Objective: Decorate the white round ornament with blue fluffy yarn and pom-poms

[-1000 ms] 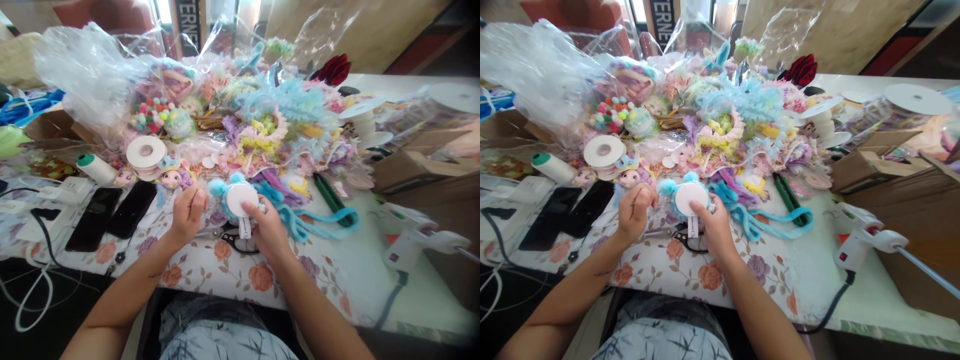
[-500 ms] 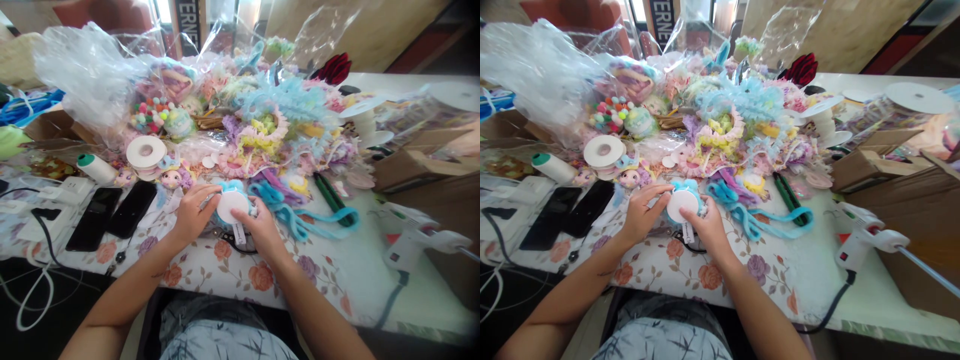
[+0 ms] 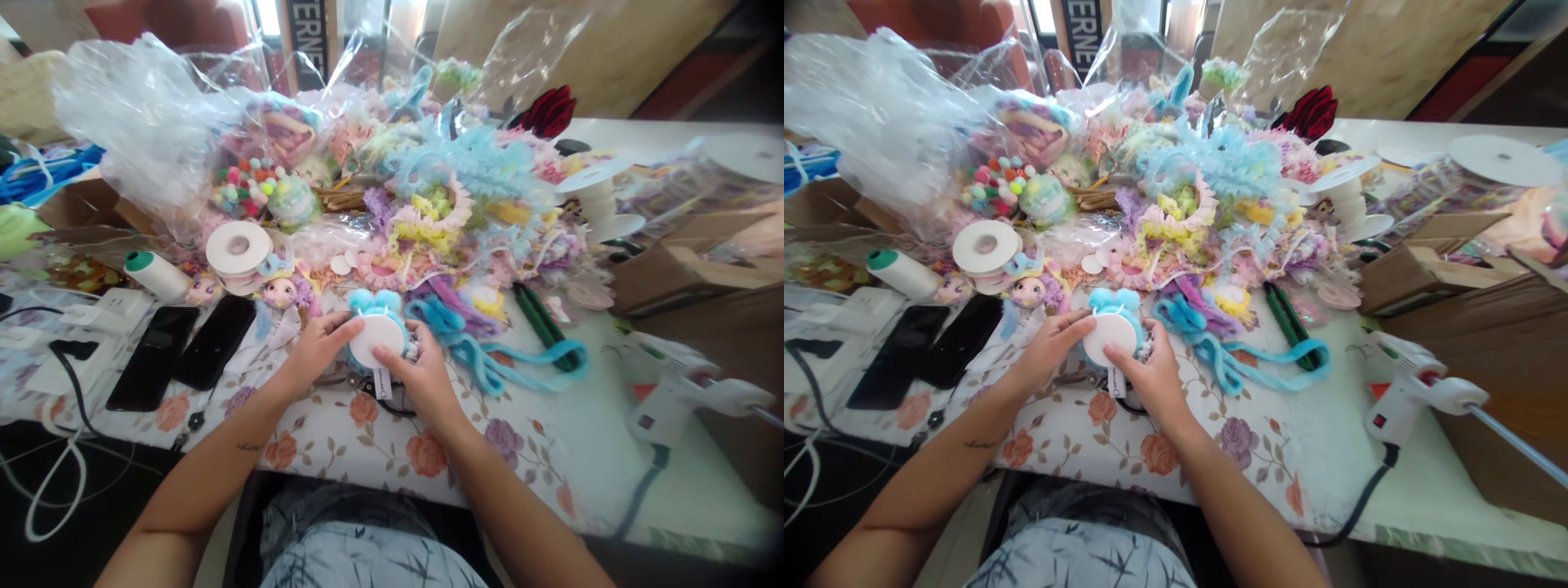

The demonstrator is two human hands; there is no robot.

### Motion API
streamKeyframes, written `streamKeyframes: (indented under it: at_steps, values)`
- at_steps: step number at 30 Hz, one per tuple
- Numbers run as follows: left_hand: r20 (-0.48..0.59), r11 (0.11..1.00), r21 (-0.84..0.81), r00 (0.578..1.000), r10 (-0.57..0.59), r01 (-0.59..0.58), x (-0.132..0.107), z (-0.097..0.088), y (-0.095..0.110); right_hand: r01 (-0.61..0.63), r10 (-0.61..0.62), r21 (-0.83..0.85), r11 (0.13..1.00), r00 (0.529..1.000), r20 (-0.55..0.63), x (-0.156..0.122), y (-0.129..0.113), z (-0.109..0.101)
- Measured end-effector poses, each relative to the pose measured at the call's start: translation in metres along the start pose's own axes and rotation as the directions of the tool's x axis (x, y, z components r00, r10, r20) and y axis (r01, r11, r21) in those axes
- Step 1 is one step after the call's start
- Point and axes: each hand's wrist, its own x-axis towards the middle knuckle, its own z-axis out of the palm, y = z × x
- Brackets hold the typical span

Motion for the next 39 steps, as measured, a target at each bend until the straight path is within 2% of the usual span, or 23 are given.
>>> streamKeyframes:
  at_steps: [3,7,10,13,22,26,32,39]
  values:
    - [0.056,0.980,-0.190,0.997,-0.048,0.058,0.001,-0.001,0.000,0.033,-0.033,-0.036,0.999,0.999,0.013,-0.001,-0.003,0.001]
    - [0.060,0.953,-0.286,0.995,-0.082,0.095,0.001,0.001,-0.003,0.070,-0.069,-0.062,0.996,0.997,0.022,0.000,-0.003,-0.001]
    - [0.059,0.954,-0.281,0.994,-0.094,0.107,0.001,0.003,-0.005,0.064,-0.064,0.007,0.998,0.997,0.038,0.004,0.002,-0.005]
    - [0.054,0.965,-0.253,0.997,-0.062,0.074,0.000,0.006,-0.005,0.052,-0.052,0.075,0.996,0.999,-0.008,0.007,0.006,-0.007]
    - [0.010,0.995,-0.096,1.000,0.019,-0.018,-0.004,0.011,-0.006,0.093,-0.094,-0.023,0.995,0.994,-0.060,0.004,-0.003,-0.004]
    - [-0.003,0.992,-0.127,1.000,0.019,-0.020,-0.003,0.011,-0.008,0.112,-0.113,-0.023,0.993,0.992,-0.048,0.005,0.000,-0.005]
    - [-0.018,0.980,-0.196,1.000,-0.024,0.020,-0.002,0.011,-0.010,0.101,-0.101,0.071,0.992,0.995,-0.014,0.009,0.007,-0.005]
    - [-0.015,0.956,-0.284,0.996,-0.083,0.076,-0.001,0.013,-0.012,0.051,-0.050,0.031,0.998,0.998,-0.033,0.005,0.001,-0.004]
